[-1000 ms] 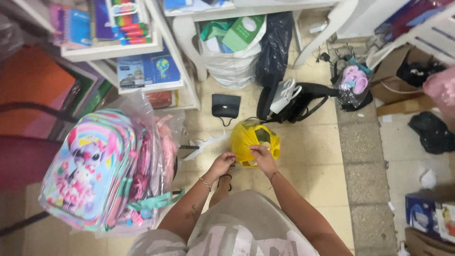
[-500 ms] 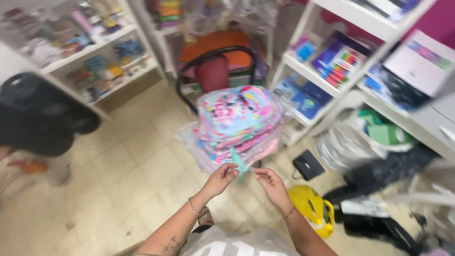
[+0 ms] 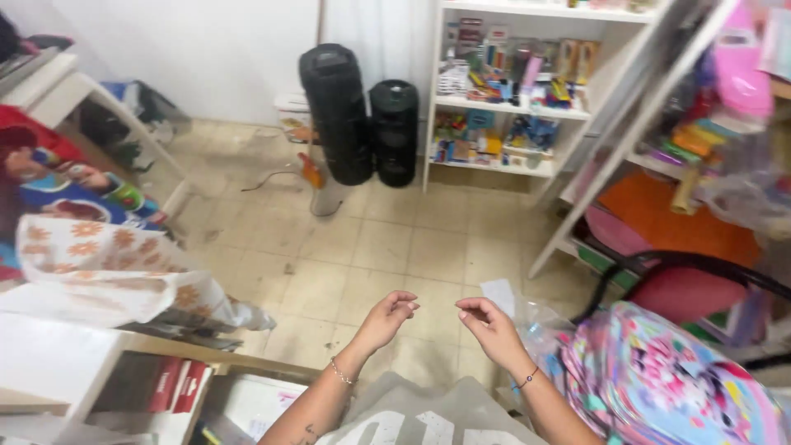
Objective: Assembling backpack trolley frames by attaching wheels and testing the telescopic handles.
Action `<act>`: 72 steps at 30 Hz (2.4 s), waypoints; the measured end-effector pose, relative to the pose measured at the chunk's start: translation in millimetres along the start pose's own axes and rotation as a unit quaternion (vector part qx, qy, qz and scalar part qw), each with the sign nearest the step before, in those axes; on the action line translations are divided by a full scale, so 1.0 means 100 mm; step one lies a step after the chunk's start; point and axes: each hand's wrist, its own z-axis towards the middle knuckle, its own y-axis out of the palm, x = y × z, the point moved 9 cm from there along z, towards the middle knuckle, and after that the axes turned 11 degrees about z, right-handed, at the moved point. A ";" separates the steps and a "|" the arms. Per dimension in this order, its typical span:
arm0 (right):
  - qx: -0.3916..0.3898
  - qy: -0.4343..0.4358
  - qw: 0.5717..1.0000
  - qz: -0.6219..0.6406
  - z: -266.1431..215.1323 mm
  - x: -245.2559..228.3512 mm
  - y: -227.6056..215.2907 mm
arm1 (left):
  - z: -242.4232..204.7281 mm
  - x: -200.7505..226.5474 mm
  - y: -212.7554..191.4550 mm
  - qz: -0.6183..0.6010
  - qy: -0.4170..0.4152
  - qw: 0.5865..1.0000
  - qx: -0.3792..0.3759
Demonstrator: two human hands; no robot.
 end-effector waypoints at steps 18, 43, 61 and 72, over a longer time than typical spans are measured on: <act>-0.385 -0.030 0.912 -0.141 3.72 -1.37 2.57 | 1.89 0.56 -2.33 0.021 0.006 0.974 0.225; -0.489 -0.081 0.866 -0.066 7.65 -3.03 7.75 | 3.81 -0.01 -8.53 -0.029 -0.071 0.940 0.332; -0.554 -0.138 0.815 -0.100 11.12 -4.47 11.55 | 5.92 -0.44 -12.98 -0.019 -0.032 0.897 0.440; -0.554 -0.146 0.817 -0.072 12.66 -5.23 13.76 | 6.75 -0.67 -15.65 -0.011 -0.038 0.883 0.469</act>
